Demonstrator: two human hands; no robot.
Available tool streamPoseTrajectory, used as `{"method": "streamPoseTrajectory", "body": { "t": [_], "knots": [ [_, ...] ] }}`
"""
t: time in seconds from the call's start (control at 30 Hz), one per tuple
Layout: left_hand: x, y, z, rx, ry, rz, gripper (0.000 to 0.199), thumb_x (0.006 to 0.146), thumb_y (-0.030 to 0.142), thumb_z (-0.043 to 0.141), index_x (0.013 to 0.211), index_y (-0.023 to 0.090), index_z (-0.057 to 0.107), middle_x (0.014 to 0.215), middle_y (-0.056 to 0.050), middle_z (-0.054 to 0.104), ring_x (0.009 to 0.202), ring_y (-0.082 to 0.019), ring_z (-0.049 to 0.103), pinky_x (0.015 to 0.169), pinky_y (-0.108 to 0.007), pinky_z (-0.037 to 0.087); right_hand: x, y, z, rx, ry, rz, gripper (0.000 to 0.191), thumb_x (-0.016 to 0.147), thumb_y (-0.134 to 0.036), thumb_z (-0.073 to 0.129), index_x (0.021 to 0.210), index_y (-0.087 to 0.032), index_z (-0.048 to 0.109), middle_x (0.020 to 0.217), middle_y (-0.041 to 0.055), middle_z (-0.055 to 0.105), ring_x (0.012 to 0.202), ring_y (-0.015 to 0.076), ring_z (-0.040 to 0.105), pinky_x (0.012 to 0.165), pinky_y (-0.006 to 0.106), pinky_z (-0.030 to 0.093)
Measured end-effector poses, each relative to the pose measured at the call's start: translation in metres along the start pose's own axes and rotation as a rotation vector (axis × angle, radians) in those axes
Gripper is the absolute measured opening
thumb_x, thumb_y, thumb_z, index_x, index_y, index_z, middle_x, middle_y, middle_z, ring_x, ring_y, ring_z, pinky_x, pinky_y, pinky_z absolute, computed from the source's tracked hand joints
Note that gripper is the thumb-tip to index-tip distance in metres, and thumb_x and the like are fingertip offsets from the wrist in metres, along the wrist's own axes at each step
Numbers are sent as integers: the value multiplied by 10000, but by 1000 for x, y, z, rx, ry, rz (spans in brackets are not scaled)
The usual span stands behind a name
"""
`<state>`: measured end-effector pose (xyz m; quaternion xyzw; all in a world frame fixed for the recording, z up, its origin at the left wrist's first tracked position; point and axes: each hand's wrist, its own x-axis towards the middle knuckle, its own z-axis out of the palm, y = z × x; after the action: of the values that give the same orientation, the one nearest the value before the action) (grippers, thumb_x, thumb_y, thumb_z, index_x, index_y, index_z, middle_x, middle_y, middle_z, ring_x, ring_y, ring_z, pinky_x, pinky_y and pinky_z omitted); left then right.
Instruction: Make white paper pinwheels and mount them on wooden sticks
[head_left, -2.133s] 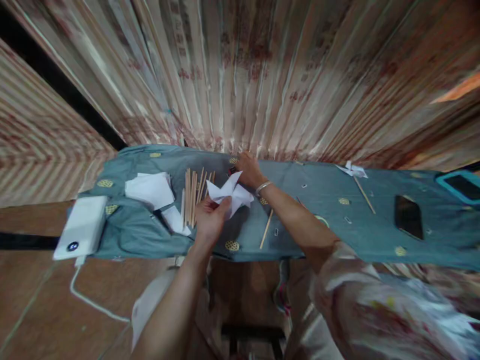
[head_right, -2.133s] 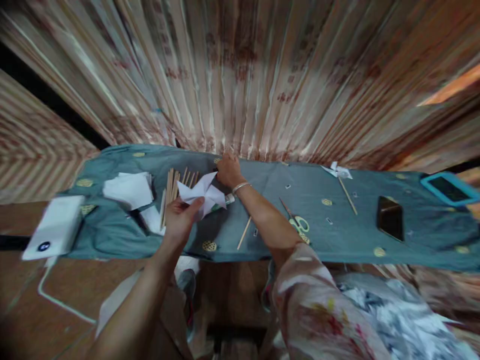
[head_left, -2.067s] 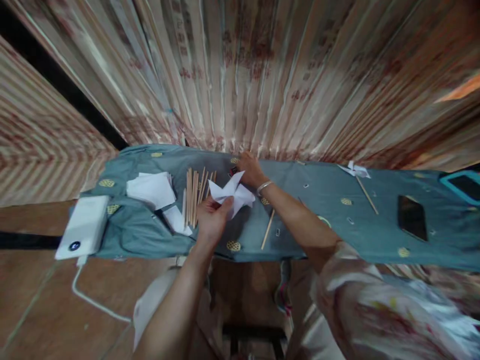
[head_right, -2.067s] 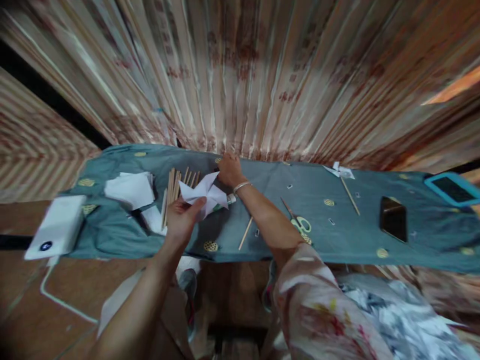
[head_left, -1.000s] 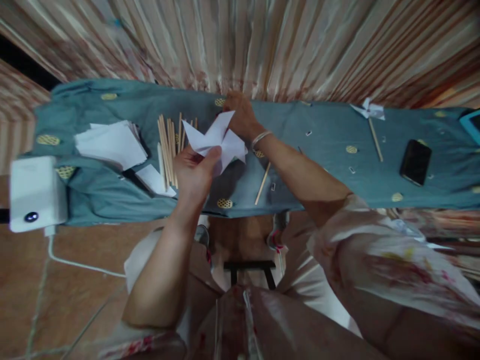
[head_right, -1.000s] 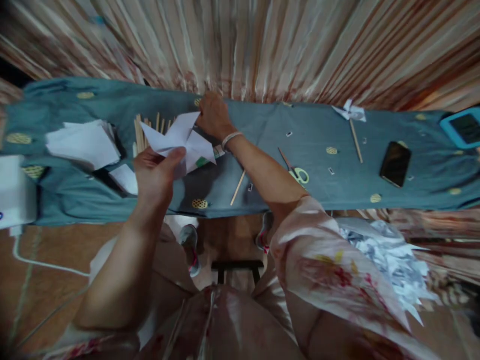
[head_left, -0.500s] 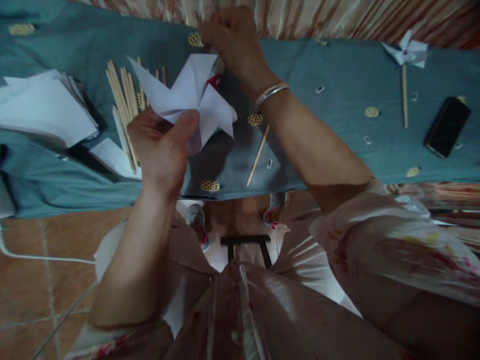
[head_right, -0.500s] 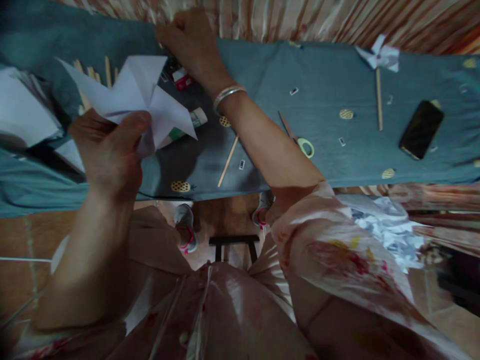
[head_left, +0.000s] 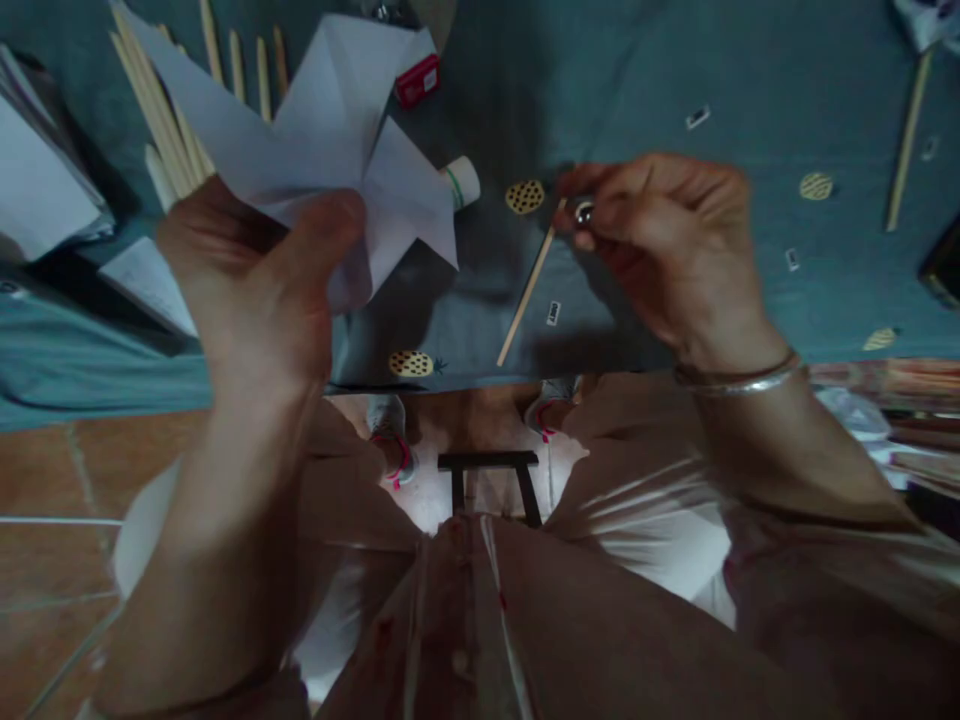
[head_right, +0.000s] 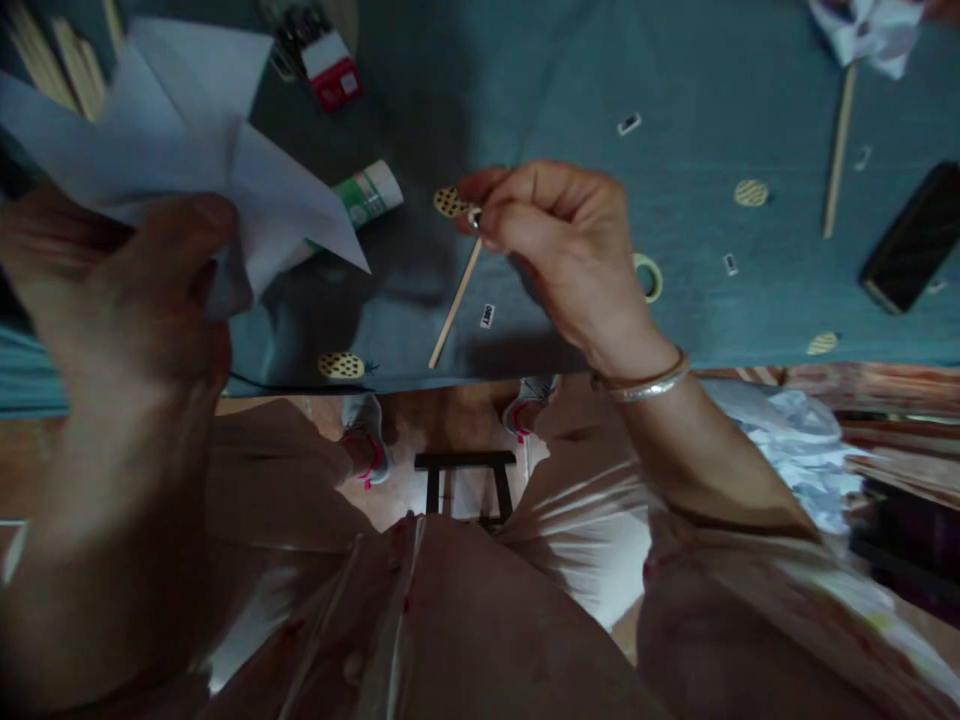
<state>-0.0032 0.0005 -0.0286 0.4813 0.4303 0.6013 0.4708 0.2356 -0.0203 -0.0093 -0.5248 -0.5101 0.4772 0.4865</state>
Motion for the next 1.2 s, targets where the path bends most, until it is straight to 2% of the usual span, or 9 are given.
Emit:
{"method": "streamPoseTrajectory", "body": {
  "t": [0.1,0.27,0.43,0.57,0.67,0.77,0.87,1.07,1.2],
  "knots": [
    [-6,-2,4,16,33,-58,192,635,-1,689,706,172,735,689,81,687,622,-67,539,620,-186,456,-18,15,-5,-186,60,-48,193,766,-136,654,630,-258,591,824,27,703,857,195,701,841,402,588],
    [-12,-4,19,-22,98,-153,153,616,76,794,736,165,760,761,26,755,687,-103,643,672,-230,534,-23,32,-9,-579,-11,-206,125,837,-184,623,733,-252,610,1094,43,701,1107,221,670,1030,474,523],
    [-10,-5,31,-27,116,-248,150,573,111,828,689,180,762,698,5,747,588,-103,612,609,-249,544,-28,41,-14,-733,-88,-275,101,869,-189,603,798,-252,638,1281,79,648,1240,255,616,1072,500,504],
    [-9,-7,36,6,108,-266,150,565,159,852,674,208,762,712,13,757,605,-113,623,619,-260,556,-30,45,-17,-829,-112,-276,122,888,-195,572,830,-256,660,1343,75,620,1294,276,572,1114,521,465],
    [-8,-7,38,5,110,-270,147,564,157,849,675,207,766,724,10,762,625,-115,636,634,-259,559,-27,43,-22,-803,-120,-272,94,882,-209,587,879,-255,669,1285,78,650,1251,275,597,1083,504,483],
    [-7,-7,41,5,122,-297,136,565,124,835,647,199,757,696,12,752,606,-107,623,616,-248,548,-26,40,-24,-751,-81,-256,102,884,-214,591,935,-260,666,1050,57,713,1045,239,674,956,444,545],
    [-7,-6,43,-9,119,-314,138,568,93,810,635,200,756,682,15,747,595,-103,616,614,-248,548,-26,38,-21,-762,-73,-259,100,896,-231,590,943,-260,673,874,27,709,873,217,676,837,397,560],
    [-10,-9,44,-38,98,-394,136,577,177,841,688,223,777,724,-1,756,620,-133,659,615,-261,561,-28,38,-13,-953,-193,-339,209,965,-228,484,938,-250,690,913,55,728,894,247,665,881,427,531],
    [-12,-11,46,-56,85,-470,150,582,220,855,705,200,773,740,-27,759,625,-154,674,607,-271,559,-32,35,-9,-1095,-186,-348,267,976,-194,418,918,-228,677,884,86,710,867,271,647,839,439,527]
  ]
}}
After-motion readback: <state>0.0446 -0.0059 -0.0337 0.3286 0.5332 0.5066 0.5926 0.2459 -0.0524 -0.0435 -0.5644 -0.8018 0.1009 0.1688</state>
